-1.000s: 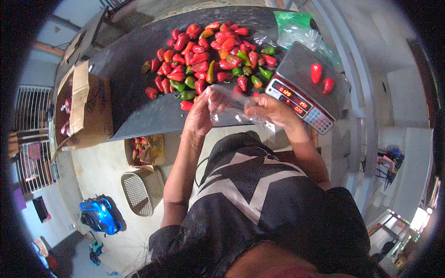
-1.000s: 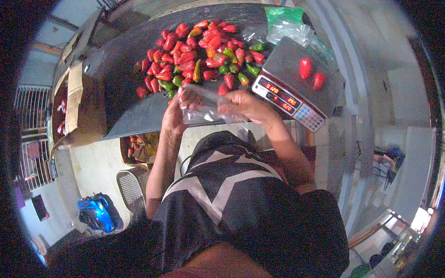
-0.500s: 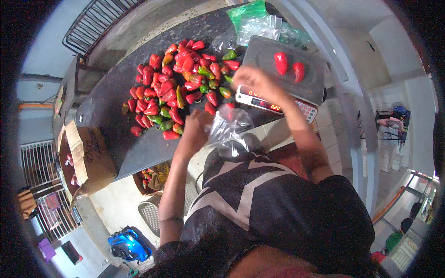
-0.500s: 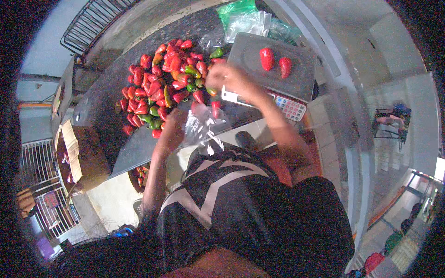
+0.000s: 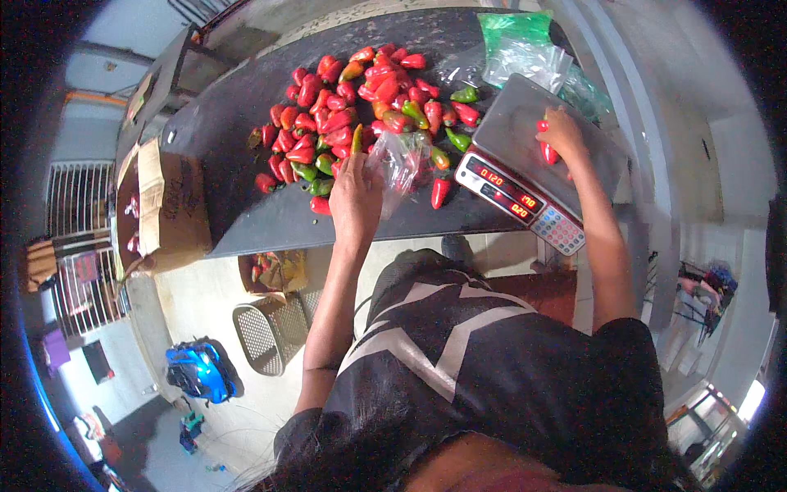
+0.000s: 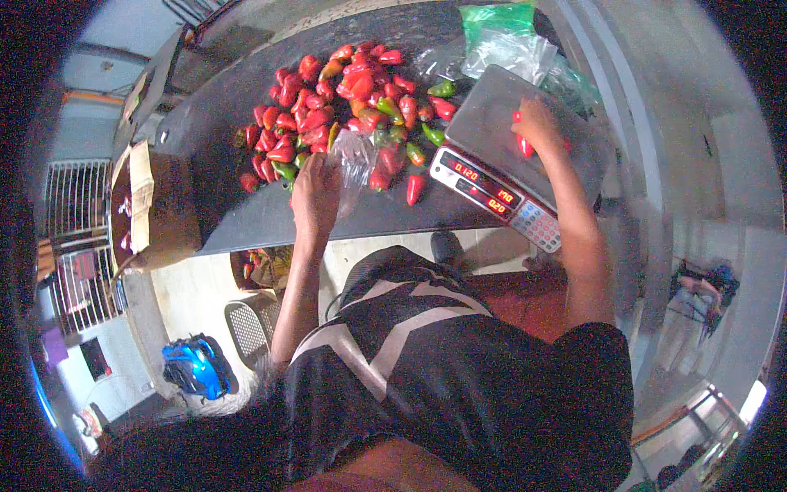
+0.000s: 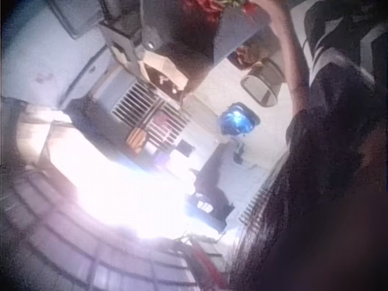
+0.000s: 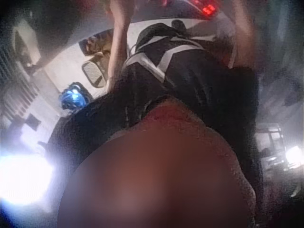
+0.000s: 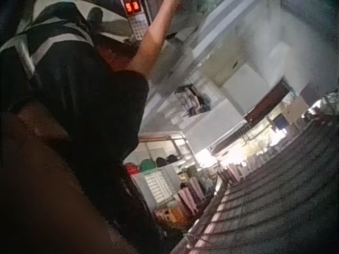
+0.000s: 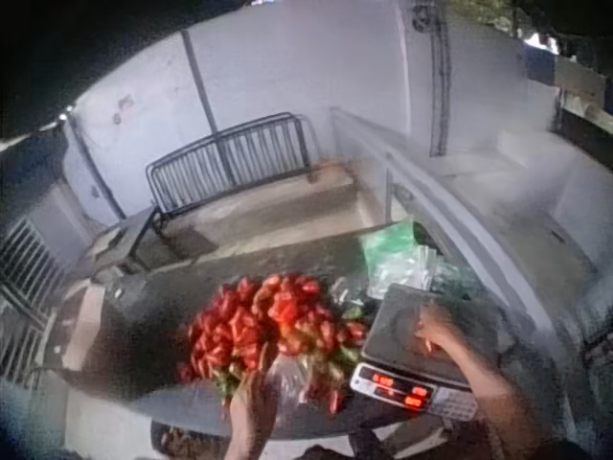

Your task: The person selects red and green peppers from a large pile on a table, places them into clear plastic bags, weighs the bags on a digital scale, and then ties the bags shut. The person repeats this process multiple times, creating several small packages of peppers.

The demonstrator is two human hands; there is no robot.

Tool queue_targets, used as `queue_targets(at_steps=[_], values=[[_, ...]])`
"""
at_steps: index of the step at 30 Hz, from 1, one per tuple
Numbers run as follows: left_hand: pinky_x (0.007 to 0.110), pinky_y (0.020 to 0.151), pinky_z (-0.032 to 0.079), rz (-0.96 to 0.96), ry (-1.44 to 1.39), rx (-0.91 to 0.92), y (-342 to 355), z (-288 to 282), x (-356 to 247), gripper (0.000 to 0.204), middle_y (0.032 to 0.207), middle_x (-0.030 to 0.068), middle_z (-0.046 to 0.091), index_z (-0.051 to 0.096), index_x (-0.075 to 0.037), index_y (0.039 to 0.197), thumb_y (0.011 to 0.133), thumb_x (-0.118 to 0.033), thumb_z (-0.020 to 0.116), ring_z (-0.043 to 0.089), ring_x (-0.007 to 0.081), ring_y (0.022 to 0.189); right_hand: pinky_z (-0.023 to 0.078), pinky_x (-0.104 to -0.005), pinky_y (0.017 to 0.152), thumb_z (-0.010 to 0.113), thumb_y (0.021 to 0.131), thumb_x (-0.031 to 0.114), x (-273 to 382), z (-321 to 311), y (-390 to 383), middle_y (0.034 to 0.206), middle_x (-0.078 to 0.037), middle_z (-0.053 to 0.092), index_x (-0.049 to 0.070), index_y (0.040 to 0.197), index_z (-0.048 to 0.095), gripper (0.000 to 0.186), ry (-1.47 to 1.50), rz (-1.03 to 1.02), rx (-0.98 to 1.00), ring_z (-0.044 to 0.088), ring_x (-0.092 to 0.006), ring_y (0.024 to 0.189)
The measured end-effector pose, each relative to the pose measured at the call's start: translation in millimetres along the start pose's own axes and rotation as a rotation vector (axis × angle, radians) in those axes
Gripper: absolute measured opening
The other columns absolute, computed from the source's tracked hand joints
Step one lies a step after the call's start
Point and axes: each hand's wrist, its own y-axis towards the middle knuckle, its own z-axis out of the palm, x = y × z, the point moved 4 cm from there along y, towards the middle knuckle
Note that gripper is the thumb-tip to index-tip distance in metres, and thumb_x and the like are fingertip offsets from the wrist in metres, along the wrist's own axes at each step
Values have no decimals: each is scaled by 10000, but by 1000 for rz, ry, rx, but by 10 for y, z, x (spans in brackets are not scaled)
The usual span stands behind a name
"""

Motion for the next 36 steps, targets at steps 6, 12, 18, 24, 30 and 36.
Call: queue_targets(at_steps=[6,12,18,24,30,36], values=[[461,724,500,-34,35,-50,-66,-47,116,206,960,194,606,565,-21,1014,825,-100,582,608,390,884,547,-387,826,708,818,182,713,-381,-529,1069,-180,625,25,1095,523,369,1714,-79,-96,657,-283,925],[469,728,499,143,-26,44,-33,-130,164,188,979,188,604,565,-22,1004,849,-127,575,608,382,901,550,-368,860,610,909,316,2158,-793,-1283,1190,-187,573,-18,1276,465,517,2052,-435,-83,627,-281,1003],[474,699,494,119,-56,81,-119,-361,242,172,911,192,628,577,-30,957,858,-170,585,621,395,855,514,-357,814,390,984,502,3146,-734,-1483,1136,-186,590,2,1374,397,635,2722,-457,574,613,-254,941],[473,698,490,105,-160,-72,-199,-729,504,186,910,199,636,582,-26,954,828,-155,632,624,399,841,428,-386,1011,656,894,272,3411,-678,-1714,1327,-176,500,39,1439,313,685,2438,-340,236,543,-287,1143],[479,708,486,68,-121,-50,-255,-898,658,201,901,195,636,591,-34,991,838,-159,625,624,398,842,456,-323,942,776,800,288,3514,-826,-1768,1223,-131,564,3,1250,508,596,1567,-414,-364,564,-197,1090],[431,696,481,44,-299,-154,-297,-1111,661,155,897,197,612,575,-22,978,838,-84,600,612,402,829,474,-295,900,789,771,132,3645,-729,-1861,1189,-78,571,0,1239,531,550,1555,-347,-413,577,-157,1022]])
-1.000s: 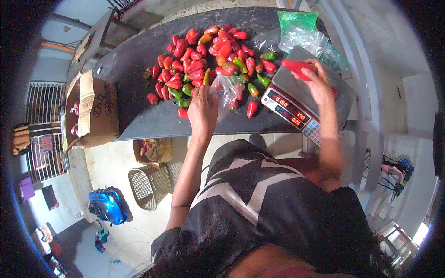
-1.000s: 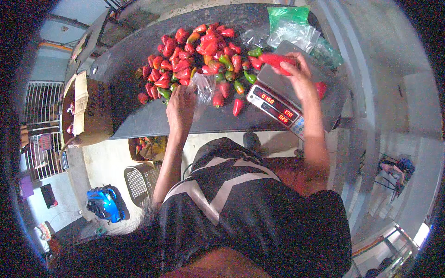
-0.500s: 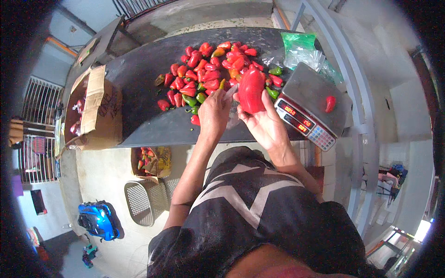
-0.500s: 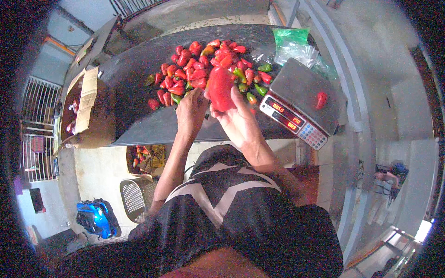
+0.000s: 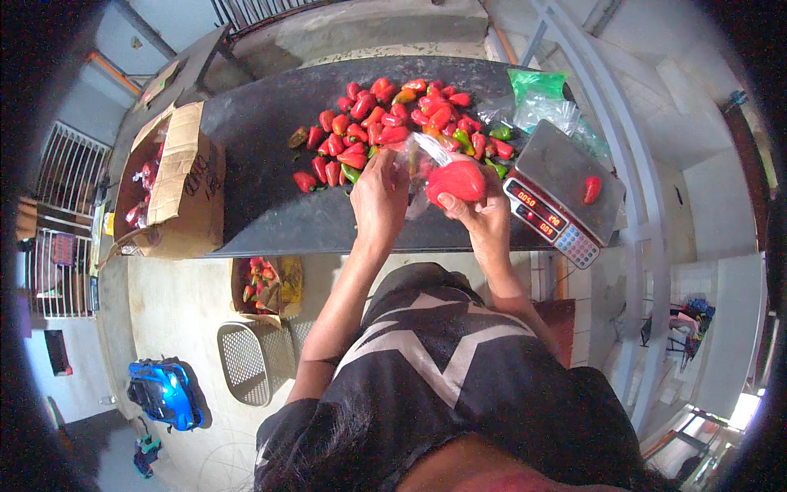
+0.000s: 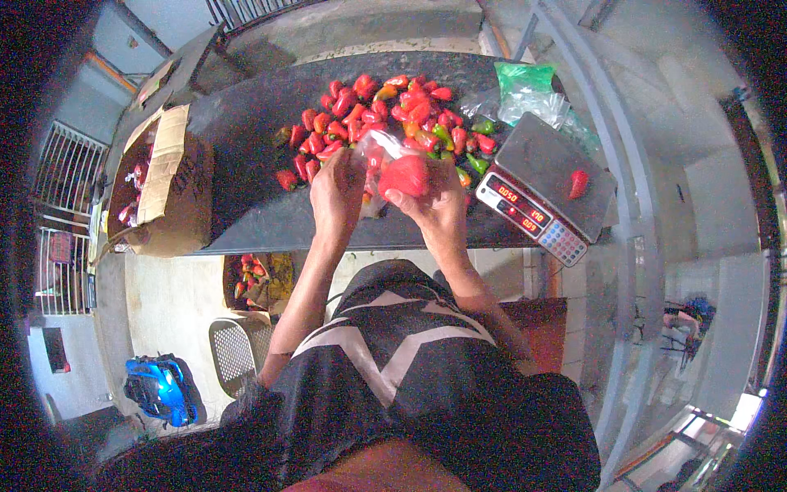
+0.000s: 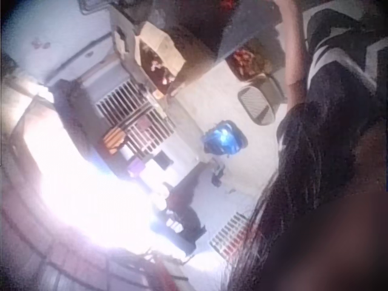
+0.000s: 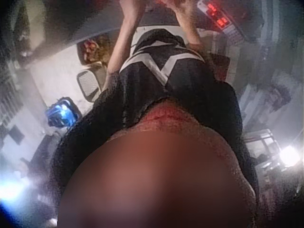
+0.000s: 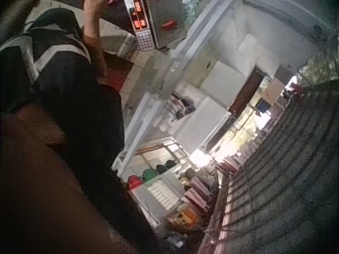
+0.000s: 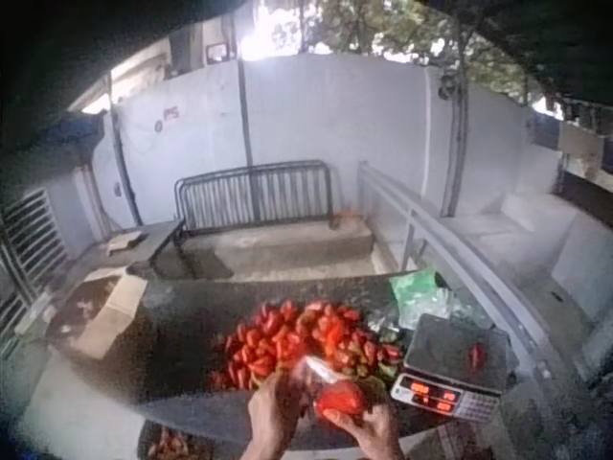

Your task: The person selects red and green peppers from a large pile on a table, places them into clear plastic bags, weighs the bags on a digital scale, and then ties the bags shut. The person repeats this process multiple times, creating several small packages of peppers.

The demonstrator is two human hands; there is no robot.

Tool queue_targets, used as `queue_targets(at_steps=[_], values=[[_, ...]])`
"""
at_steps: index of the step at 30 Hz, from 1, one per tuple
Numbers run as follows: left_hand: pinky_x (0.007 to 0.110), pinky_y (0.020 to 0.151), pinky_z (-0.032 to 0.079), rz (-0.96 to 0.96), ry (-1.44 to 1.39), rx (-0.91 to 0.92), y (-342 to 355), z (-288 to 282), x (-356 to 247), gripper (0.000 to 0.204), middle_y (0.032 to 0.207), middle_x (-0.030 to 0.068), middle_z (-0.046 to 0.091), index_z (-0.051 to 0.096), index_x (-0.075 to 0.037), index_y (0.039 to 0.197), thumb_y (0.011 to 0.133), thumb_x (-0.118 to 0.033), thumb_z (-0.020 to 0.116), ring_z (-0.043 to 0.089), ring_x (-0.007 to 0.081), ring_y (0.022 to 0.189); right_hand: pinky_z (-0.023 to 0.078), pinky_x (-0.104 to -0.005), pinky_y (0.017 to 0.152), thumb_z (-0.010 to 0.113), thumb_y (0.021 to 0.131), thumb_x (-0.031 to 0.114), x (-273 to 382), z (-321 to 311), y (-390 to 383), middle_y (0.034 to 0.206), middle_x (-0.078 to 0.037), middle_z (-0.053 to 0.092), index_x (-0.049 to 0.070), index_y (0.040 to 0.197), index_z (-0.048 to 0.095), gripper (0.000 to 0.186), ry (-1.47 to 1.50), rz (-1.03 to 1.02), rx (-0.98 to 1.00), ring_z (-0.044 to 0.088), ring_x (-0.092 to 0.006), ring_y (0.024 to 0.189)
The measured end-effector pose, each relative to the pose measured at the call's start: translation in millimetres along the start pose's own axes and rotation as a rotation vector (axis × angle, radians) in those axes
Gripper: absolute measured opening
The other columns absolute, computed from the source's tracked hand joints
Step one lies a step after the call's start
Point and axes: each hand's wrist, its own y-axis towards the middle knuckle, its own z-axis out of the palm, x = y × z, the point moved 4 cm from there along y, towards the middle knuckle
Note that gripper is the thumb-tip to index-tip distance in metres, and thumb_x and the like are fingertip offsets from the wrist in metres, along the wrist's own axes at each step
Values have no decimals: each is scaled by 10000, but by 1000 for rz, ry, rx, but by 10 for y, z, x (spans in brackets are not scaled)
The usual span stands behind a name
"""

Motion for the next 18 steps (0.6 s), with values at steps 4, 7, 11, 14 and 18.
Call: queue_targets(at_steps=[4,7,11,14,18], values=[[410,682,474,100,-119,-51,-33,15,-167,134,869,199,575,551,1,954,822,17,564,599,396,835,455,-328,974,779,759,76,-20,57,-37,1224,-84,548,20,1316,466,641,10,3,-39,541,-174,1124],[414,708,473,258,-114,-170,-35,-48,-273,176,884,191,556,565,9,1010,834,15,558,582,383,818,405,-389,1042,698,849,140,-6,72,-39,1288,-111,519,40,1398,369,647,180,44,68,506,-224,1205],[424,703,491,283,-38,-142,-22,-84,-275,367,981,170,564,593,-38,1133,777,50,572,601,390,822,439,-439,1014,604,923,279,-90,42,-80,1365,-154,478,52,1428,335,615,937,523,86,472,-300,1271],[413,704,500,274,-23,-56,-10,-57,-269,441,991,154,562,599,-80,1185,762,46,589,617,354,826,448,-442,1009,625,909,258,-69,-61,-72,1362,-169,478,34,1425,331,634,787,427,49,473,-310,1266],[409,700,506,333,-45,-30,5,-25,-359,479,978,133,561,605,-111,1198,741,31,617,622,328,813,445,-388,1001,661,879,224,-112,-154,-71,1330,-156,492,9,1399,366,635,476,292,159,493,-250,1238]])
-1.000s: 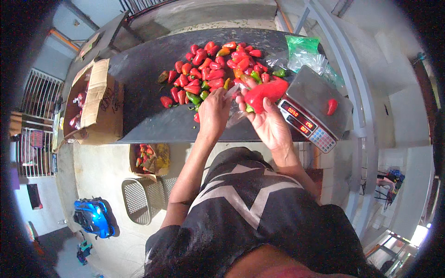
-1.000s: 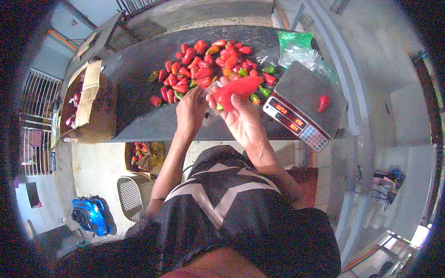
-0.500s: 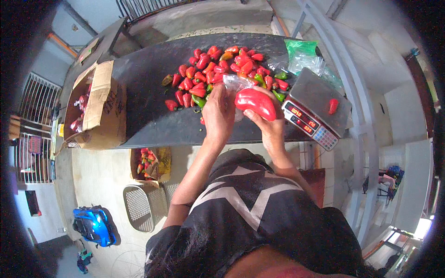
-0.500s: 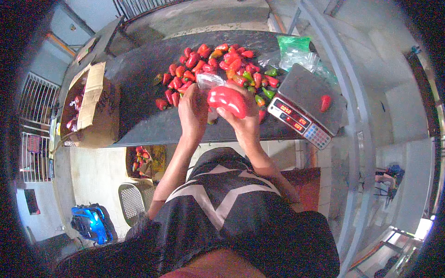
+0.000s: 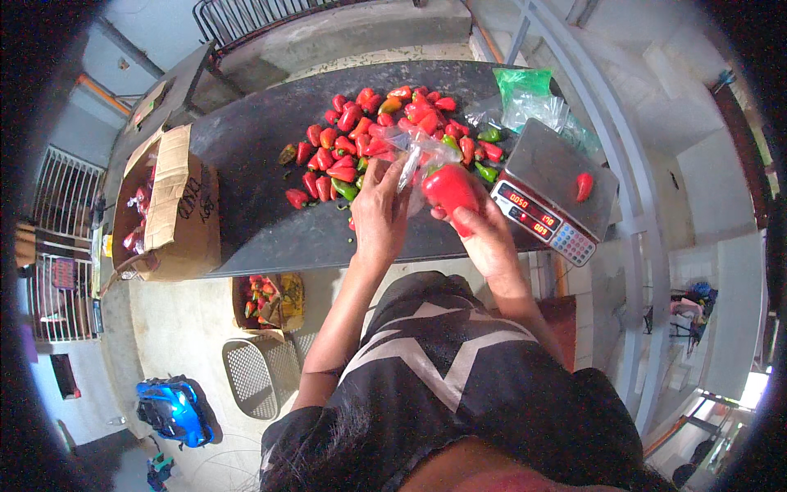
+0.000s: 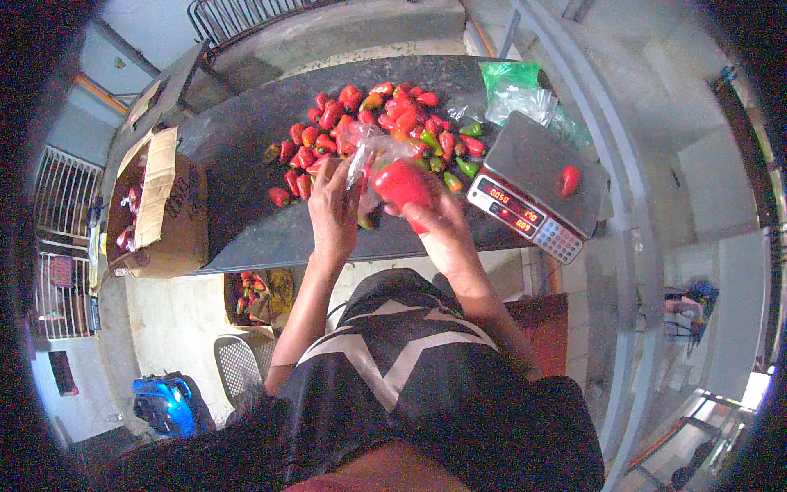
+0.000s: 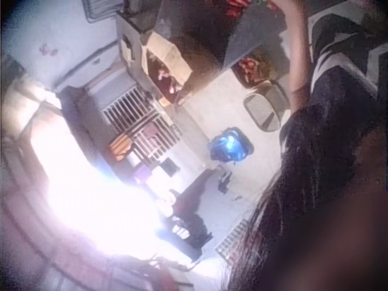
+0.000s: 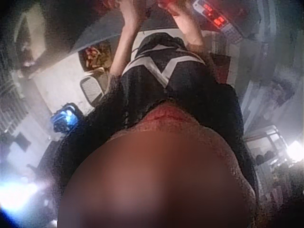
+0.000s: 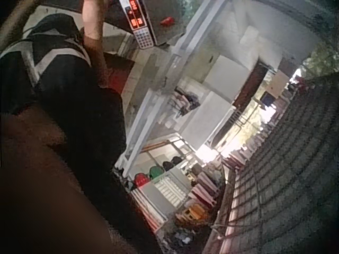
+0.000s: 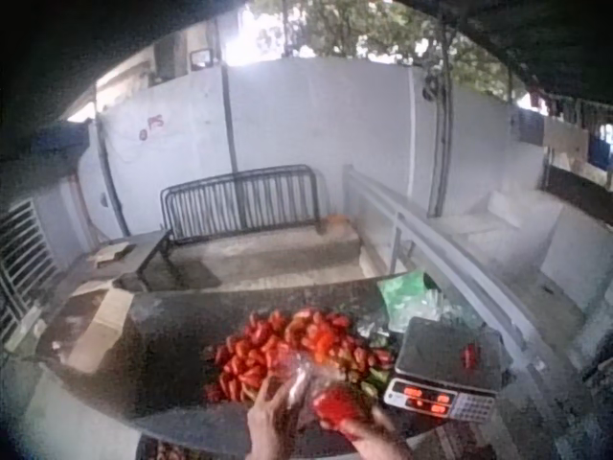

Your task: The person selects red and green peppers from a large pile on a table, places them into clear plastic bags, weighs the bags on a digital scale, and then ties the bags shut. The person repeats this process multiple times, creating several small packages of peppers.

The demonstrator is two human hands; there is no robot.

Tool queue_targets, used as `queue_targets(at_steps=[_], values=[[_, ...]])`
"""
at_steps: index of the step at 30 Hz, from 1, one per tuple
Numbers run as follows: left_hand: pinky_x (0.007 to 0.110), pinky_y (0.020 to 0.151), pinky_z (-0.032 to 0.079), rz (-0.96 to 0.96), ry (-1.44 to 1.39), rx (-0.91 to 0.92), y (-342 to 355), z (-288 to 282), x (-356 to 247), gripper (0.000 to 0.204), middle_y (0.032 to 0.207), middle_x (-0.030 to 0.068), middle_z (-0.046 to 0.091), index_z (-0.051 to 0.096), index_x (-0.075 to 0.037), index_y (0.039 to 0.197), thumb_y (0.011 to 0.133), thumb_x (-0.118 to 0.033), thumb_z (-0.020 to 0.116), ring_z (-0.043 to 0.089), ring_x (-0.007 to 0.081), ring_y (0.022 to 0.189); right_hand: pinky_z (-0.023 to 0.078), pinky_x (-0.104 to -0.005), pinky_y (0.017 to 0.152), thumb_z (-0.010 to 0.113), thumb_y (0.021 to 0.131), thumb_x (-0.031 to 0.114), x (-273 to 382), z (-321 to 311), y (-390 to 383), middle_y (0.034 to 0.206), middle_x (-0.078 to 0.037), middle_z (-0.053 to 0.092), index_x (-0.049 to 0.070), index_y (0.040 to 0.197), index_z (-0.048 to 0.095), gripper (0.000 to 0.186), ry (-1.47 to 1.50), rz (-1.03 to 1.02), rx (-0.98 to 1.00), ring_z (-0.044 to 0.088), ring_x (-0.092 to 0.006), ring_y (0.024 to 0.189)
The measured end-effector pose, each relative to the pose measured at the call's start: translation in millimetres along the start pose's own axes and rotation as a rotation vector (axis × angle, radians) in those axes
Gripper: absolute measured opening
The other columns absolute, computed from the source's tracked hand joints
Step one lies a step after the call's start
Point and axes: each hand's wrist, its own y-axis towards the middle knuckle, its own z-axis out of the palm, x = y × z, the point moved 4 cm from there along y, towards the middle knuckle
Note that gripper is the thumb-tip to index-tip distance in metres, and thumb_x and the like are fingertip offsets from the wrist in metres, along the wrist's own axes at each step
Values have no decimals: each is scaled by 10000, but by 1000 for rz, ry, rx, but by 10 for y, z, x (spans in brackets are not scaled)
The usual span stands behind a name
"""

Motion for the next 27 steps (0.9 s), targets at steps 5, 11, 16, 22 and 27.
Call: queue_targets(at_steps=[5,11,16,22,27], values=[[397,703,516,149,115,194,77,127,-180,444,965,94,576,657,-141,1110,695,14,646,622,298,834,441,-333,970,646,877,160,-207,-202,44,1196,-94,577,1,1282,481,465,-276,107,70,573,-181,1088],[377,757,507,78,-42,114,175,253,-194,445,957,108,574,670,-83,1026,635,118,598,603,316,916,506,-381,907,562,956,230,-281,-502,281,1223,-130,577,21,1274,488,388,689,232,-290,595,-246,1069],[401,754,510,-50,-50,-16,300,278,-87,506,967,135,551,639,-41,1025,587,188,528,599,337,892,469,-360,964,606,927,217,-82,-455,158,1234,-135,563,-3,1324,438,483,309,7,-97,561,-232,1133],[408,716,510,131,45,187,318,555,-306,444,968,89,552,650,-91,1012,616,104,598,603,343,855,454,-336,943,593,917,202,-234,-610,238,1204,-73,573,39,1285,480,417,-52,131,-113,561,-179,1099],[424,773,472,94,13,22,205,689,-375,346,970,139,551,601,-40,1006,681,77,604,565,357,930,447,-384,986,520,969,272,-142,-794,581,1304,-70,545,106,1319,491,389,746,69,-276,541,-206,1147]])
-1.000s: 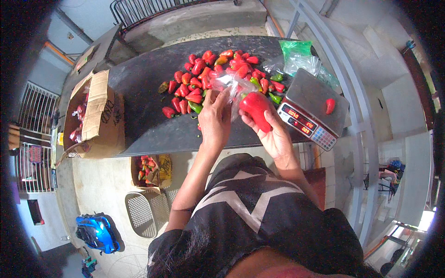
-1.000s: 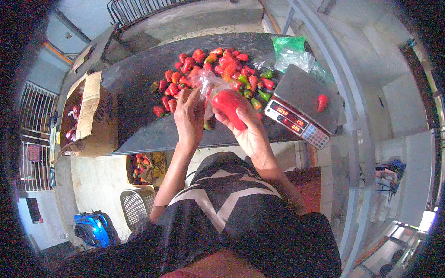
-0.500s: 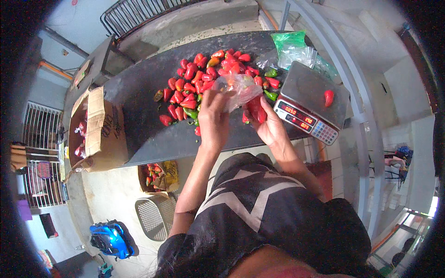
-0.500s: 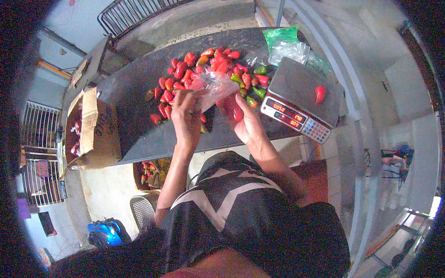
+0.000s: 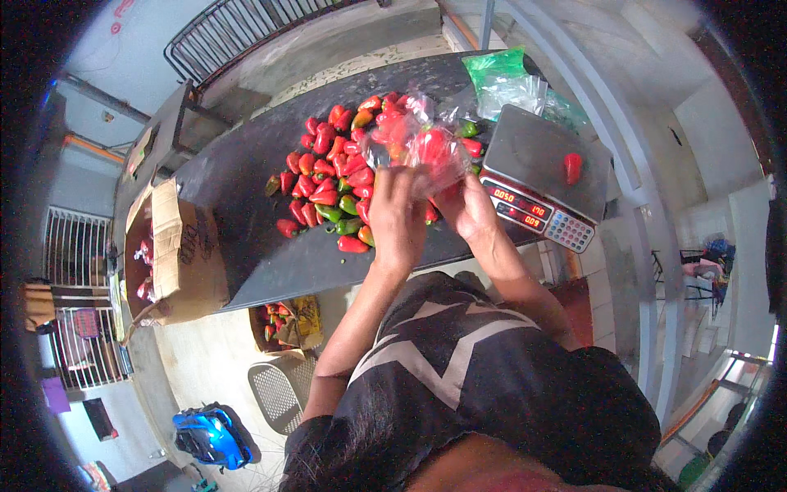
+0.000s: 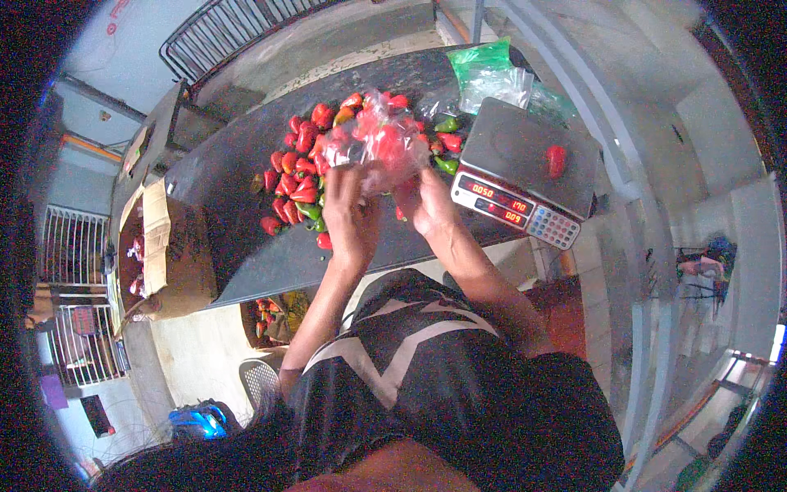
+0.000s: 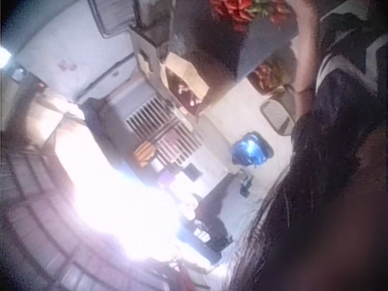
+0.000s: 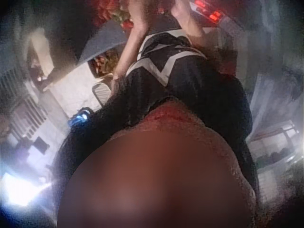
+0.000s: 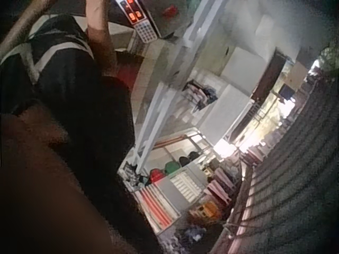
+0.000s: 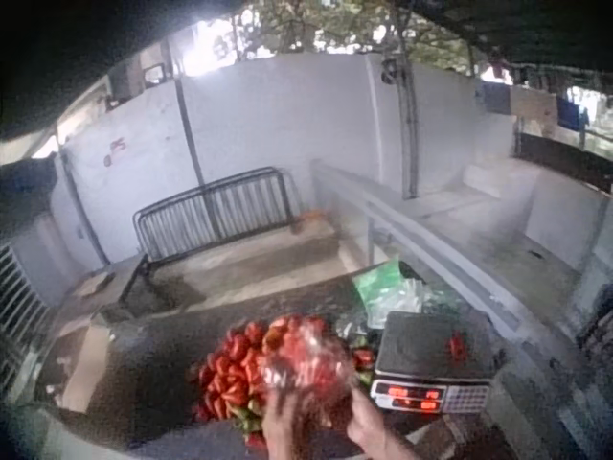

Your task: The person selects red and green peppers from a large pile on a table, places them into clear plastic bags, weighs the bags on a digital scale, and then ties the bags shut. The person repeats this process multiple times, creating several small packages of peppers.

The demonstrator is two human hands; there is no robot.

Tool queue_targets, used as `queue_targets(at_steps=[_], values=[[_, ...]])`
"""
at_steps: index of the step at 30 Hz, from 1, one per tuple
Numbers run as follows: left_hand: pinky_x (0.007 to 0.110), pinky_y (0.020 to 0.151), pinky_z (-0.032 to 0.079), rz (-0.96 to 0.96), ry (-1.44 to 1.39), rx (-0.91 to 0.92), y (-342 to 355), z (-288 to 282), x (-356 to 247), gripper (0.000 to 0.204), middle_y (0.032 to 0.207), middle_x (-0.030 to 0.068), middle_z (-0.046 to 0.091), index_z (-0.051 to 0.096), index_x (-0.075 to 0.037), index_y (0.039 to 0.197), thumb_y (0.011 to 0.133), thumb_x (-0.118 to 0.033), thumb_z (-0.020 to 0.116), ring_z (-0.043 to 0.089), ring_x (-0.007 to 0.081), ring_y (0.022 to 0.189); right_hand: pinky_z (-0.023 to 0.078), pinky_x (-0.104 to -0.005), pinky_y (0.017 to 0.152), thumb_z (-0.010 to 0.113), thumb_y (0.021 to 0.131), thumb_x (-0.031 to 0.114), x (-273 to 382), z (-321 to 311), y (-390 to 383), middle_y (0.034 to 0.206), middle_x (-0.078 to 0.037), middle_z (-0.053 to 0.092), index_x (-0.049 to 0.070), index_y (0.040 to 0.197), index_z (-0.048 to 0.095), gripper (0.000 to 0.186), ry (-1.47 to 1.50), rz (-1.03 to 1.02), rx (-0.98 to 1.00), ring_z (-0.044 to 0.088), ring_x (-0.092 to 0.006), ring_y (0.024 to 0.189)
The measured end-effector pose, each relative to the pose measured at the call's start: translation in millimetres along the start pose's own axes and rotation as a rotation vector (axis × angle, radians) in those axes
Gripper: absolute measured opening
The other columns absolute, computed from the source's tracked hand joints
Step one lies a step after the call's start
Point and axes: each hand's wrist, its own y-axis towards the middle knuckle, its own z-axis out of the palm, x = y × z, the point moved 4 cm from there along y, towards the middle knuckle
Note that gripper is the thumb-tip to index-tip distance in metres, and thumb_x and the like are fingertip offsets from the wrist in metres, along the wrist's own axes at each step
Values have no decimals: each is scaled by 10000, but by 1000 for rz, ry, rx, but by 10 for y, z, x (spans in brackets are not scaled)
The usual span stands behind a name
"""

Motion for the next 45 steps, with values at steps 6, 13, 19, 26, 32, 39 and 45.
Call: queue_targets(at_steps=[6,13,19,26,32,39,45], values=[[424,711,452,-104,80,-106,63,158,334,261,944,154,543,520,-7,908,692,91,630,550,351,850,365,-400,1085,633,906,206,144,320,127,1300,-80,542,79,1299,500,434,41,-78,186,473,-209,1236],[407,666,453,32,-145,-108,-160,371,175,281,818,152,535,530,-14,902,661,107,609,541,350,754,528,-404,903,724,825,138,336,-135,407,1206,-110,588,71,1205,567,417,-821,-604,77,605,-270,1054],[452,645,449,56,-304,88,-257,678,-67,261,785,189,549,552,-37,966,725,61,572,562,393,740,541,-405,810,715,804,77,137,-798,648,1155,-156,592,100,1252,538,482,-1688,-1267,96,627,-313,994],[369,671,467,-183,-314,75,-47,711,306,272,767,194,592,563,-6,1010,775,83,457,601,270,718,490,-380,838,591,823,256,-139,-1057,562,1024,-85,627,60,1117,588,353,-1684,-489,374,607,-233,966],[331,747,481,-326,-232,84,-72,695,690,277,867,182,630,566,6,1049,794,80,485,622,255,811,487,-398,838,530,821,158,-380,-329,291,971,-158,680,22,929,660,217,-2196,-164,232,647,-288,923],[290,778,475,-471,-352,147,-136,638,1061,279,938,108,654,564,74,1132,875,-30,534,613,163,876,489,-354,895,589,870,114,580,348,-283,1093,-156,671,1,993,672,187,-1435,75,655,641,-225,1001],[257,616,451,-576,-463,179,-23,721,1110,189,785,61,606,575,43,1038,900,-65,502,563,103,685,478,-439,874,552,931,224,2362,-599,-197,1086,-201,598,64,1168,602,290,-2456,-664,-517,589,-380,1018]])
